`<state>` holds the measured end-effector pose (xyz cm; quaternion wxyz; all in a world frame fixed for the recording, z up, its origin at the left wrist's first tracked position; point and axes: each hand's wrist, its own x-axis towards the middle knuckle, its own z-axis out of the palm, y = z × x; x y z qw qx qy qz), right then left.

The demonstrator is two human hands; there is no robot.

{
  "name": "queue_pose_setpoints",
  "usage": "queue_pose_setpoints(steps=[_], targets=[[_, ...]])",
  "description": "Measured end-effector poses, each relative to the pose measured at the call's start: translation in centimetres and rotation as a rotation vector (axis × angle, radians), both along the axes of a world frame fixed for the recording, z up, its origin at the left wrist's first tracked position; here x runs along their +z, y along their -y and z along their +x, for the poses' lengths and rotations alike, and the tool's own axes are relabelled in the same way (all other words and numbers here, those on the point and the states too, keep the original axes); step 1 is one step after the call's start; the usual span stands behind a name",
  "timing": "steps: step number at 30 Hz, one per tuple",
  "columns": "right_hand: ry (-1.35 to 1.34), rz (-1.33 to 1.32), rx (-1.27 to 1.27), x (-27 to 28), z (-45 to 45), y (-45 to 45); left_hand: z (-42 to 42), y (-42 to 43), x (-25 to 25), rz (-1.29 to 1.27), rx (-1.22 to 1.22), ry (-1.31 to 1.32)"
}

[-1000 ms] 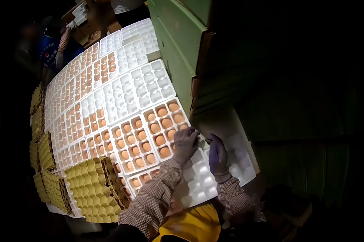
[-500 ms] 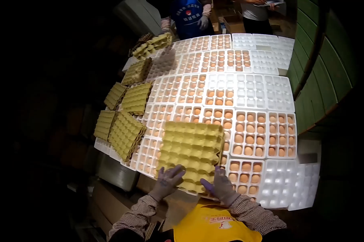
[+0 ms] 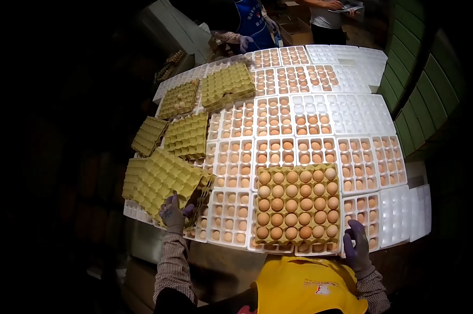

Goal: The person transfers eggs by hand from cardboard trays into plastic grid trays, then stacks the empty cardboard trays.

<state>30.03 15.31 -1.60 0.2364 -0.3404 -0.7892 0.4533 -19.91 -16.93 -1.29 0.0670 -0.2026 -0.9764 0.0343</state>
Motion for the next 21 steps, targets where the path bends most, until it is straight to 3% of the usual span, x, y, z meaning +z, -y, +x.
queue_pose_setpoints(steps=[2,5,6,7,8,9,11,12,14,15,17,18,20,21], targets=[[0.030,0.018,0.040,-1.0,0.1,0.8,-3.0,2.4,-7.0,0.045,-0.056,0.130],[0.111,0.106,0.074,-0.3,0.1,0.4,-2.6,2.9,-9.4,0.054,-0.047,0.125],[0.113,0.325,0.194,-0.4,-0.2,-0.4,-3.5,3.9,-12.3,0.037,-0.075,0.077],[0.153,0.300,0.223,0.4,-0.7,-0.4,-3.2,4.2,-13.1,0.065,-0.087,0.161],[0.194,0.276,0.252,1.2,-1.2,-0.4,-0.1,0.9,-9.3,-0.039,0.035,0.130],[0.249,0.333,0.351,-0.7,-1.0,-1.1,-0.4,0.8,-12.6,0.118,-0.025,-0.104],[0.489,0.556,0.508,-3.3,-1.1,-1.4,8.3,-8.0,-4.6,0.535,-0.348,-0.096],[0.438,0.569,0.503,-5.1,-1.0,-1.5,14.4,-12.5,-1.0,0.795,-0.596,0.201],[0.313,0.648,0.491,-6.5,-1.0,-2.0,24.8,-17.5,-0.2,0.608,-1.054,0.332],[0.290,0.634,0.485,-6.6,-1.2,-2.3,28.5,-19.6,-0.7,0.529,-1.087,0.413],[0.193,0.218,0.335,-5.9,-1.0,-2.9,32.3,-21.9,-4.5,0.247,-1.001,0.347],[0.147,0.009,0.257,-5.4,-0.7,-3.2,32.4,-22.1,-4.2,0.258,-1.008,0.399],[-0.386,-0.638,-0.116,-5.9,-1.1,-4.5,31.7,-22.4,-3.4,0.289,-1.013,0.497],[-0.378,-0.465,-0.097,-8.0,-0.7,-5.7,30.2,-22.7,-2.6,0.332,-0.967,0.735]])
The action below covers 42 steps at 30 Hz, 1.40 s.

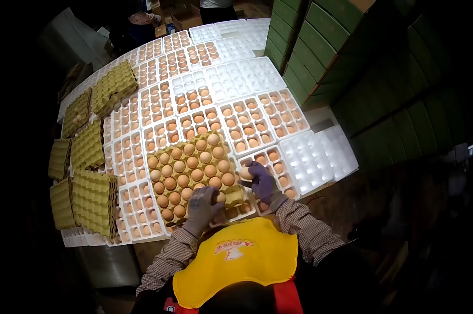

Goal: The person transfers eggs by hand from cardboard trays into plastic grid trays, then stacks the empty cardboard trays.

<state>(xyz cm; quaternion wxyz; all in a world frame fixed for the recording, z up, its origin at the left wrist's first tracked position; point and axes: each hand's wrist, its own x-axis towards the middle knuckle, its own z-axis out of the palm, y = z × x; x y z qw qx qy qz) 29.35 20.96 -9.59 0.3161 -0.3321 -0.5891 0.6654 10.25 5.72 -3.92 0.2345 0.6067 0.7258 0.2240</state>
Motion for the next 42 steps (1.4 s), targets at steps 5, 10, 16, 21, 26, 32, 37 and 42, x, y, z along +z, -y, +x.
queue_pose_setpoints(steps=[5,10,16,21,26,32,37,42], targets=[[0.659,0.979,0.498,5.0,-3.6,-0.6,-6.3,-2.5,0.8,-0.030,0.398,1.295],[0.447,0.852,0.414,3.2,-2.7,-1.7,1.5,-4.0,1.3,-0.010,0.012,-0.500],[0.788,0.962,0.500,4.5,-6.3,-3.6,-3.4,-4.9,1.4,0.136,0.283,0.000],[0.649,0.635,0.099,-4.9,-8.8,-3.7,-1.1,-8.3,1.1,-0.199,0.200,-0.322],[0.223,0.272,0.090,3.4,3.1,-10.8,-1.5,-9.2,0.4,-0.275,0.171,-0.405],[0.715,0.811,0.346,-1.2,20.6,-24.8,-0.1,-11.2,-0.6,-0.397,0.268,-0.519],[0.674,0.591,0.641,-2.5,20.0,-26.3,0.9,-13.3,3.7,-0.464,0.303,-0.489],[0.169,0.351,0.056,-1.6,22.5,-21.3,11.7,-18.8,6.5,-0.054,0.147,-0.100]])
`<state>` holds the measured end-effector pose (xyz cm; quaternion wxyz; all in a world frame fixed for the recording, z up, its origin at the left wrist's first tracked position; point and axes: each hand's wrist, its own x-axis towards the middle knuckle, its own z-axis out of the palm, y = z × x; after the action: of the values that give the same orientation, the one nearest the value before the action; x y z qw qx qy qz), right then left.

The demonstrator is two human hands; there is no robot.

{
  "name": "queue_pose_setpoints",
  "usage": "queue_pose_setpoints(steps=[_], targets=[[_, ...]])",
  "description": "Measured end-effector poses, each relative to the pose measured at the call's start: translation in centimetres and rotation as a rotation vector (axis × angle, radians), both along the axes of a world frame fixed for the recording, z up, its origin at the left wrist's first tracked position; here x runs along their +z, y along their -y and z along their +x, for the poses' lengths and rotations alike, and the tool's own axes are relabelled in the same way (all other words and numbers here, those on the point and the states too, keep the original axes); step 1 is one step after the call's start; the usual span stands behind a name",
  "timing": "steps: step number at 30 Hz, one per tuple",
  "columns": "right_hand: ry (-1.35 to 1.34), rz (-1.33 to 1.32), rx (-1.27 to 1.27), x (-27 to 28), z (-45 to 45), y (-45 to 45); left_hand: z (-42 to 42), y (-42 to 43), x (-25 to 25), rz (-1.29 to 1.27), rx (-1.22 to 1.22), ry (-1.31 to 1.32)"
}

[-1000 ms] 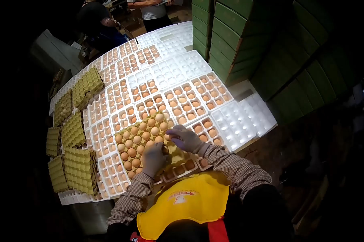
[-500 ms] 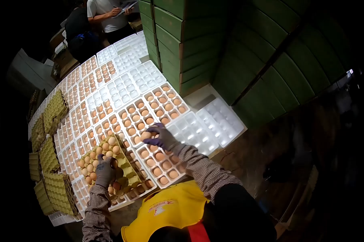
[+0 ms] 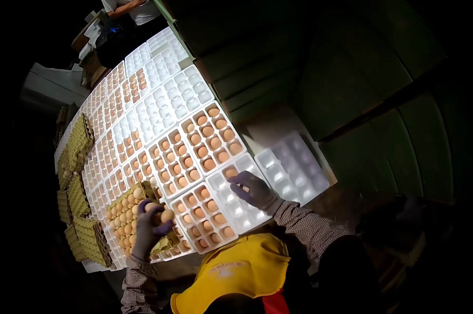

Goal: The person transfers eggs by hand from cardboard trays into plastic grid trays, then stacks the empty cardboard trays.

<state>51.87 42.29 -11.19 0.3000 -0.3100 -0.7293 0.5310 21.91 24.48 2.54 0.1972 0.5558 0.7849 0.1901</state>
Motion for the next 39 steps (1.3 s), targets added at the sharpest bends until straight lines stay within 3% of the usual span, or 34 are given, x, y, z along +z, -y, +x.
queue_pose_setpoints(steps=[2,4,6,7,10,12,14,15,16,18,21,23,24,28,30,31,32,33,35,39], targets=[[-0.018,0.253,-0.052,-1.0,-0.5,2.5,4.7,-4.0,-4.8,-0.038,-0.253,0.178],[0.055,0.324,-0.187,-3.3,-0.9,4.2,7.5,-7.9,-10.0,-0.066,-0.412,0.135],[0.100,0.416,-0.222,-6.1,-1.1,4.8,8.8,-10.9,-12.8,-0.276,-0.460,0.044],[0.109,0.396,-0.204,-6.1,-1.0,5.2,8.3,-10.9,-18.1,-0.314,-0.523,-0.039],[0.099,0.350,-0.206,-6.1,-0.9,4.6,8.8,-9.5,-12.3,-0.142,-0.389,0.106],[0.056,0.288,-0.306,-6.9,-0.8,4.7,11.0,-7.2,-12.6,0.055,-0.135,0.397],[0.034,0.150,-0.338,-7.1,-0.7,4.8,14.2,-6.2,-13.2,0.146,-0.036,0.549],[0.074,0.192,-0.317,-7.0,-0.6,4.8,15.2,-6.1,-15.8,0.387,-0.145,0.305],[0.102,0.248,-0.302,-6.9,-0.8,4.7,15.8,-5.6,-16.8,0.364,-0.206,0.097],[0.138,0.361,-0.252,-6.6,-0.9,4.8,16.2,-4.7,-17.0,0.362,-0.288,-0.045],[0.173,0.460,-0.212,-6.6,-1.4,5.1,13.8,-2.9,-16.4,0.276,-0.402,-0.010],[0.265,0.563,-0.198,-6.5,-1.9,5.6,9.5,-1.8,-11.2,0.336,-0.350,0.046],[0.300,0.604,-0.186,-6.7,-2.1,5.8,6.4,-1.1,-9.3,0.380,-0.301,-0.045],[0.554,0.765,-0.159,-5.0,-2.8,7.1,-7.6,4.6,-6.5,0.486,0.173,-0.240],[0.783,0.726,-0.293,-5.5,-4.3,8.3,-14.6,9.1,-7.0,0.392,0.342,-0.292],[0.873,0.655,-0.364,-5.6,-5.5,8.8,-16.9,11.0,-6.1,0.287,0.362,-0.474],[0.937,0.651,-0.476,-6.5,-6.7,9.4,-20.5,14.4,-9.6,0.167,0.201,-0.558],[0.965,0.518,-0.564,-7.5,-8.3,10.2,-18.3,13.5,-2.8,0.058,0.463,-0.268],[1.004,0.246,-0.675,-9.3,-11.1,11.1,-20.2,15.3,-5.3,-0.034,0.408,-0.193],[1.107,0.257,-0.760,-9.0,-14.1,12.0,-21.1,16.0,-8.7,-0.021,0.390,-0.257]])
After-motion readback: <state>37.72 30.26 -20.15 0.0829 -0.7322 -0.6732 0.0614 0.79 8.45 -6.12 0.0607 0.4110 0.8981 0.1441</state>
